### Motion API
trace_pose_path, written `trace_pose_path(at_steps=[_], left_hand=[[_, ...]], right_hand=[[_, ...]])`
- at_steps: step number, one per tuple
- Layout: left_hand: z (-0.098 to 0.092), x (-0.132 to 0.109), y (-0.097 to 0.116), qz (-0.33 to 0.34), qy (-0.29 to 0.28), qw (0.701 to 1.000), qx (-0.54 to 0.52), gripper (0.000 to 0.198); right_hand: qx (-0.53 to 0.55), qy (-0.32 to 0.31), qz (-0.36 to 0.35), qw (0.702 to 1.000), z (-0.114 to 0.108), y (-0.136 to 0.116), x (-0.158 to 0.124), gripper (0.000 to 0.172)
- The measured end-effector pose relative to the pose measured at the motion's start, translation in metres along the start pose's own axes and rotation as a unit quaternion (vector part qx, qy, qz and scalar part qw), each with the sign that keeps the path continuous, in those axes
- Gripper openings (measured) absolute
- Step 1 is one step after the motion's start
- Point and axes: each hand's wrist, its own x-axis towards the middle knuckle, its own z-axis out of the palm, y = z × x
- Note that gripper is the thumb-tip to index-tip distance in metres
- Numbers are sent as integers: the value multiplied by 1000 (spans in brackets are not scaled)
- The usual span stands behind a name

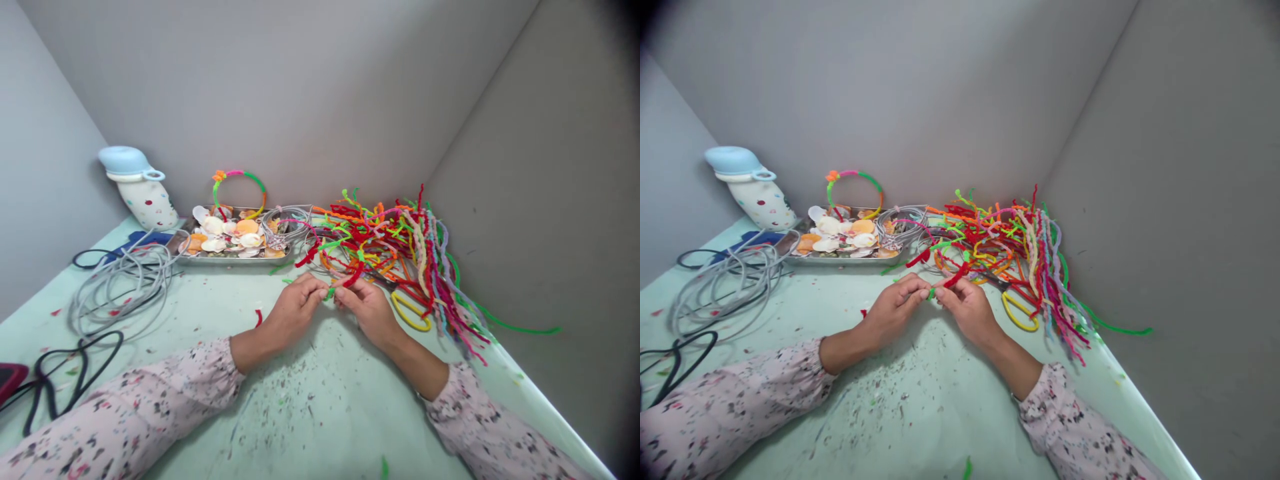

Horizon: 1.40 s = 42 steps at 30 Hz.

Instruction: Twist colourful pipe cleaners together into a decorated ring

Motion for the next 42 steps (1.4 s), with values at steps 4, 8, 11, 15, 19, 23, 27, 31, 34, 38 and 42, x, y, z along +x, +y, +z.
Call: trace_pose_path(at_steps=[4, 8, 11, 15, 19, 23, 27, 31, 34, 38, 42], left_hand=[[1, 0, 2, 11, 4, 999, 39, 22], [1, -4, 7, 30, 60, 997, 46, 16], [1, -8, 9, 51, 136, 988, 53, 25], [0, -9, 9, 85, 143, 983, 77, 20], [1, -8, 6, 87, 91, 985, 116, 26], [1, -7, 2, 88, 104, 979, 153, 29], [1, -7, 3, 68, 64, 982, 161, 26], [3, -8, 7, 39, 54, 990, 124, 21], [4, -8, 7, 33, 87, 989, 118, 14], [4, -10, 7, 52, 111, 979, 161, 17], [2, -9, 9, 83, 106, 972, 193, 26]], right_hand=[[2, -4, -4, 1000, 0, 0, 0, 22], [38, 6, 10, 999, -3, 6, 3, 22], [92, 51, 3, 994, -4, 10, 6, 20], [203, 118, 15, 972, -4, 11, 10, 19], [268, 138, 43, 953, -4, 8, 12, 21], [273, 127, 46, 952, -3, 6, 12, 21], [246, 105, 34, 963, -1, 7, 10, 20], [181, 74, 17, 981, -1, 11, 7, 21], [120, 76, 17, 990, -1, 13, 6, 24], [38, 88, 21, 995, 0, 9, 5, 26], [-9, 93, 25, 995, 3, 1, 4, 30]])
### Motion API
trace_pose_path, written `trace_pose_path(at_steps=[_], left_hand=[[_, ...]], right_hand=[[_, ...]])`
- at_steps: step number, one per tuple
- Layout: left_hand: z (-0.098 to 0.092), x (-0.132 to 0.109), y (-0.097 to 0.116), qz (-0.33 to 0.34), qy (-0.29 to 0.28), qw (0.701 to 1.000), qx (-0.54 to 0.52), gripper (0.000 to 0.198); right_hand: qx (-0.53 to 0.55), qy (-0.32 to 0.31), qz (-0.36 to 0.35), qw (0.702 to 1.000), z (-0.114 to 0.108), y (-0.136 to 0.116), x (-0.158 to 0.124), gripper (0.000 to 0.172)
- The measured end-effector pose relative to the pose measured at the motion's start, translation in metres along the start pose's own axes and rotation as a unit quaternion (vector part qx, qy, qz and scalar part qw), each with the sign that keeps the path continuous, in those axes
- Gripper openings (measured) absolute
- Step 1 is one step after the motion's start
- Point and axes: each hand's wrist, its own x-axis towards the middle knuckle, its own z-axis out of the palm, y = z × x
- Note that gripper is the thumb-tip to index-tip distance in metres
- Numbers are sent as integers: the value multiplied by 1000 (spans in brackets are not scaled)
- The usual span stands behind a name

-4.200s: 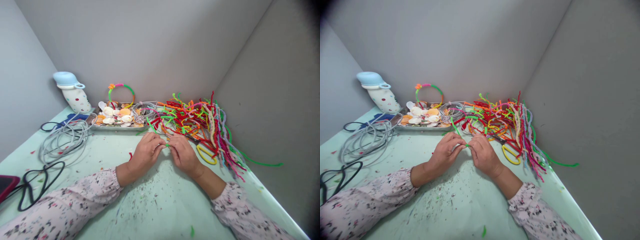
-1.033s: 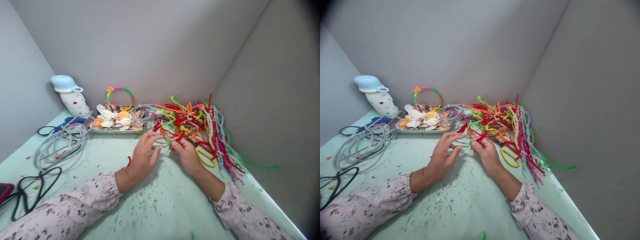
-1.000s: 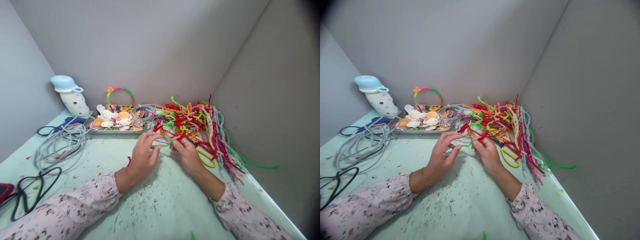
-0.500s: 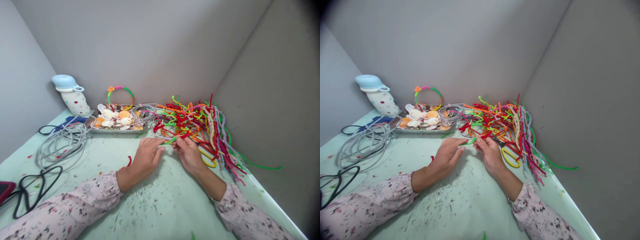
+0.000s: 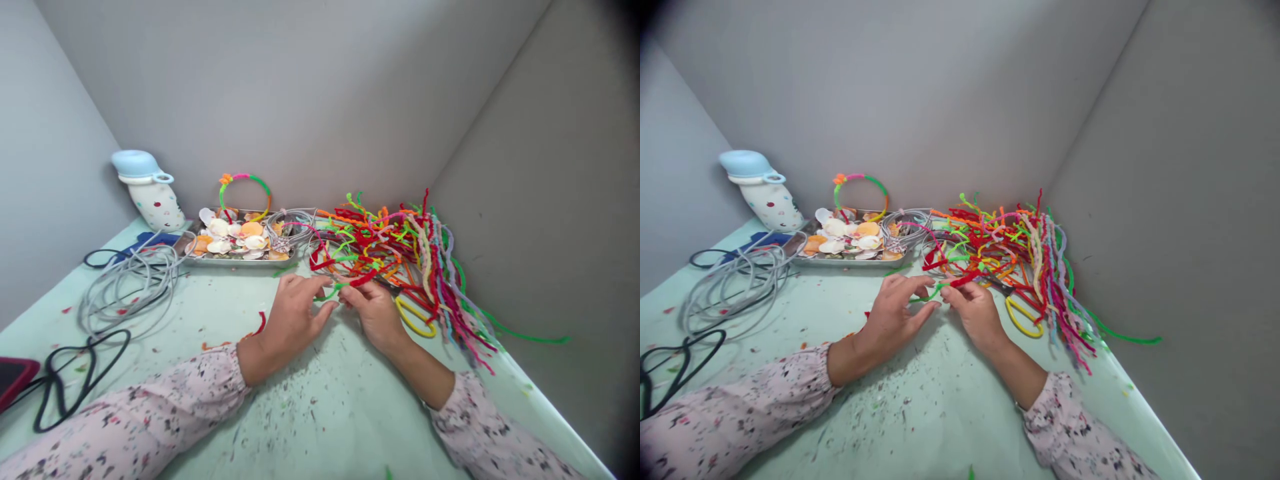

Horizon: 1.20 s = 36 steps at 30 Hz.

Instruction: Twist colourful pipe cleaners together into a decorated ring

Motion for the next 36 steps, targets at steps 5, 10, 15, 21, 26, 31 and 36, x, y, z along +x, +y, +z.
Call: trace_pose_path(at_steps=[5, 10, 15, 21, 26, 31, 36], left_hand=[[-2, 2, -1, 20, 6, 1000, 19, 20], [-1, 2, -5, 4, 4, 999, 40, 18], [-2, 2, -4, 13, -2, 999, 50, 19], [-2, 1, -4, 36, -14, 997, 68, 18], [-3, 1, -1, 48, 3, 996, 81, 21], [-7, -4, 8, 103, 45, 993, 34, 35], [2, -8, 4, 121, -138, 983, -24, 20]], right_hand=[[-45, -22, -14, 999, 2, 0, -3, 32], [-247, -83, -138, 956, 0, 0, -15, 42], [-296, -35, -406, 864, -2, -8, -23, 6], [-352, -1, -392, 850, -1, -5, -11, 36], [-357, -2, -374, 856, 0, 0, -8, 25], [-324, 76, -343, 878, -1, -1, -9, 15], [-269, 130, -367, 881, -5, -3, -12, 19]])
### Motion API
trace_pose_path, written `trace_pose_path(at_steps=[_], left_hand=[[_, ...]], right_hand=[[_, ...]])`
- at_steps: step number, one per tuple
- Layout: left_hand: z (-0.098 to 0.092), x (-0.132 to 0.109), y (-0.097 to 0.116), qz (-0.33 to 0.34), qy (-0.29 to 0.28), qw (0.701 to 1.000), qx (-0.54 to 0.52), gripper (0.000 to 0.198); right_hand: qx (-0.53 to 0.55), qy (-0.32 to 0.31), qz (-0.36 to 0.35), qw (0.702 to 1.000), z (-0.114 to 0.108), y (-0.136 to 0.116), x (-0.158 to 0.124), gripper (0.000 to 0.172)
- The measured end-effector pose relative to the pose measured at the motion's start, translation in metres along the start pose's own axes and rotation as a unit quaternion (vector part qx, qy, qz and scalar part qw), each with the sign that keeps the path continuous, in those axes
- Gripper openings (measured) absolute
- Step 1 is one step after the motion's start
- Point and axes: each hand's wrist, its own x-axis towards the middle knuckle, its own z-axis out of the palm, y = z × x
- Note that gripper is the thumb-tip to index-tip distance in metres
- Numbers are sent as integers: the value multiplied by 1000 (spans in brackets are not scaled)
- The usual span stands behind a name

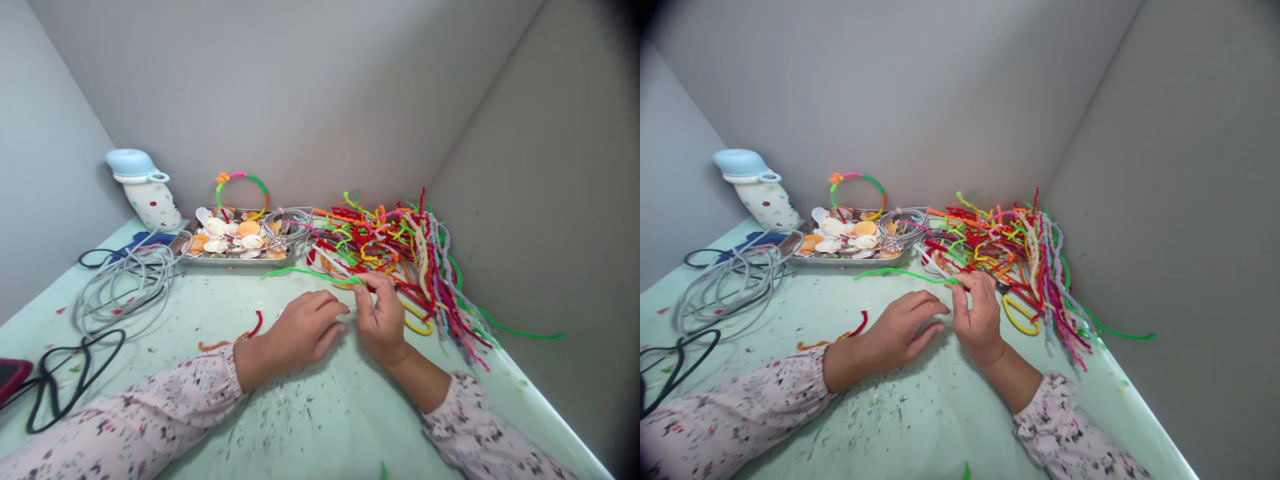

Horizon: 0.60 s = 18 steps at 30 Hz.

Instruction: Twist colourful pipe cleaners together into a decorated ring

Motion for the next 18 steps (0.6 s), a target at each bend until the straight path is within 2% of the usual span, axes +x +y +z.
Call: trace_pose_path(at_steps=[4, 10, 13, 15, 18], left_hand=[[3, 2, -9, -86, 80, 993, -29, 17], [-6, 3, -9, -17, 166, 986, -20, 13], [-7, 3, -8, -28, 220, 975, -3, 20], [-7, 2, -8, -38, 229, 973, 0, 24], [-5, 2, -10, -28, 211, 977, -8, 26]], right_hand=[[23, -26, -54, 998, -1, -3, 0, 21], [26, -53, -42, 997, -1, -5, 1, 16], [36, -78, -53, 995, 0, -6, 1, 16], [42, -92, -60, 993, 0, -6, 1, 17], [45, -105, -50, 992, 0, -5, 0, 16]])
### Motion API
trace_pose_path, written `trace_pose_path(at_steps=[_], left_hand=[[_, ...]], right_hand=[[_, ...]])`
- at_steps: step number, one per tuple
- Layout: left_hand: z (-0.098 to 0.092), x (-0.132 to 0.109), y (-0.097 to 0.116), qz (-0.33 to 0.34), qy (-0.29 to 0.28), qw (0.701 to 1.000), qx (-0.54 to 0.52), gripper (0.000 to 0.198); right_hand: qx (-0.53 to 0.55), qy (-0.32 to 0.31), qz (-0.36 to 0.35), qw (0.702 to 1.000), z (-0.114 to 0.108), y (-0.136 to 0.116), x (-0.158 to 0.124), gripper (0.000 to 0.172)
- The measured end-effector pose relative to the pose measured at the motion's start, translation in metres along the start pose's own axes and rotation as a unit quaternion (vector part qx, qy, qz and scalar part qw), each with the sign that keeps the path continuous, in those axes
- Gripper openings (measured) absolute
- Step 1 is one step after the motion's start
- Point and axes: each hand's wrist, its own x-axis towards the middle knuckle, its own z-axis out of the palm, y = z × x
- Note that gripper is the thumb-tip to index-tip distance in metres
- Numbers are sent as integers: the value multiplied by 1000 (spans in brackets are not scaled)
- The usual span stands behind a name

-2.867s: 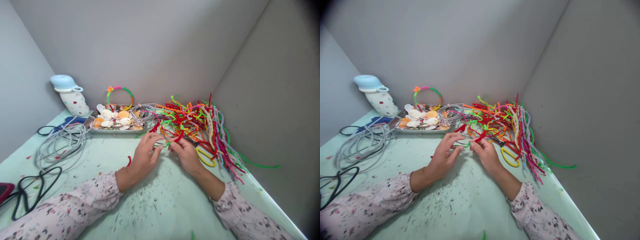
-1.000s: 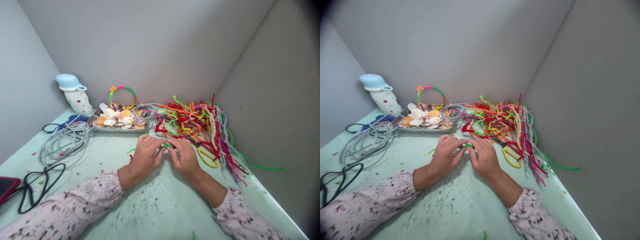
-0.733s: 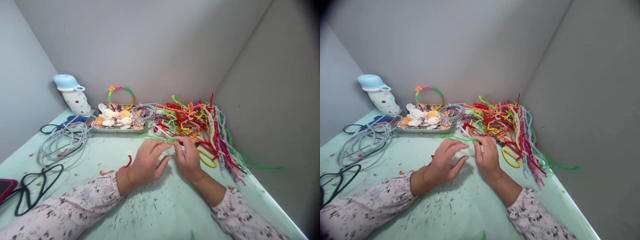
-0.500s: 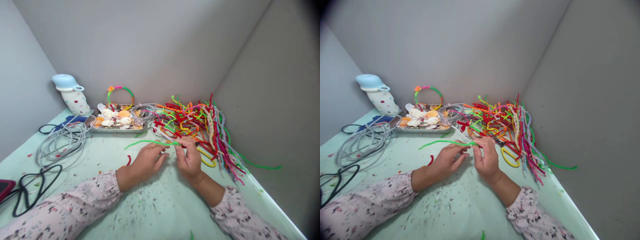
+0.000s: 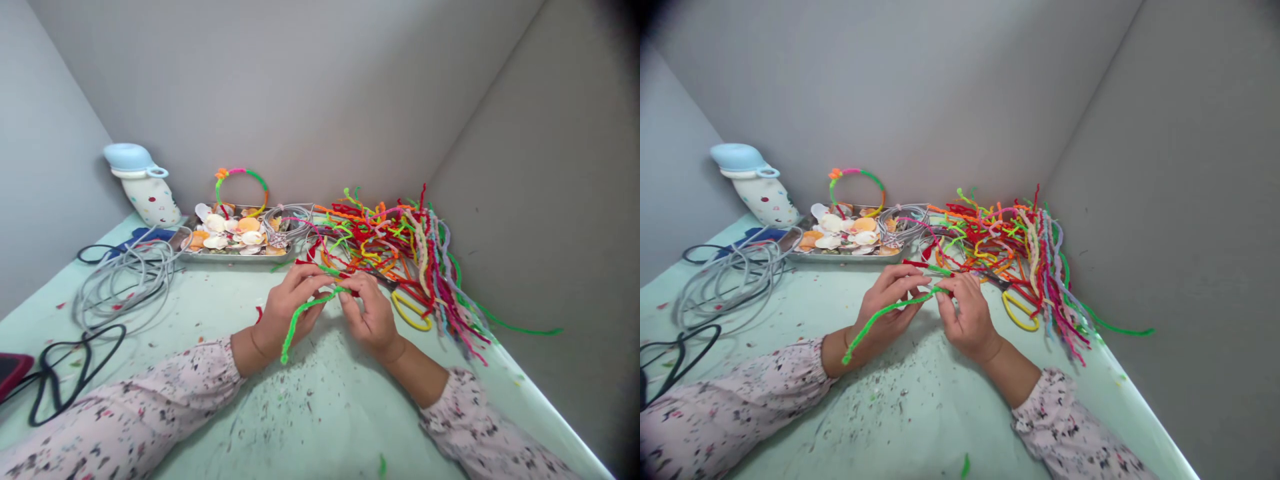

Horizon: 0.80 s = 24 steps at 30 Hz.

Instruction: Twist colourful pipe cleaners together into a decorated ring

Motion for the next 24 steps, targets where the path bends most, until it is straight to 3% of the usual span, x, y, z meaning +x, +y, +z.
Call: trace_pose_path(at_steps=[13, 24], left_hand=[[-1, 0, -2, -17, -44, 999, -8, 20], [-2, -2, -1, -26, -29, 999, -20, 15]], right_hand=[[6, -41, 15, 999, -2, 4, 0, 12], [11, -56, -4, 998, -3, 2, 1, 10]])
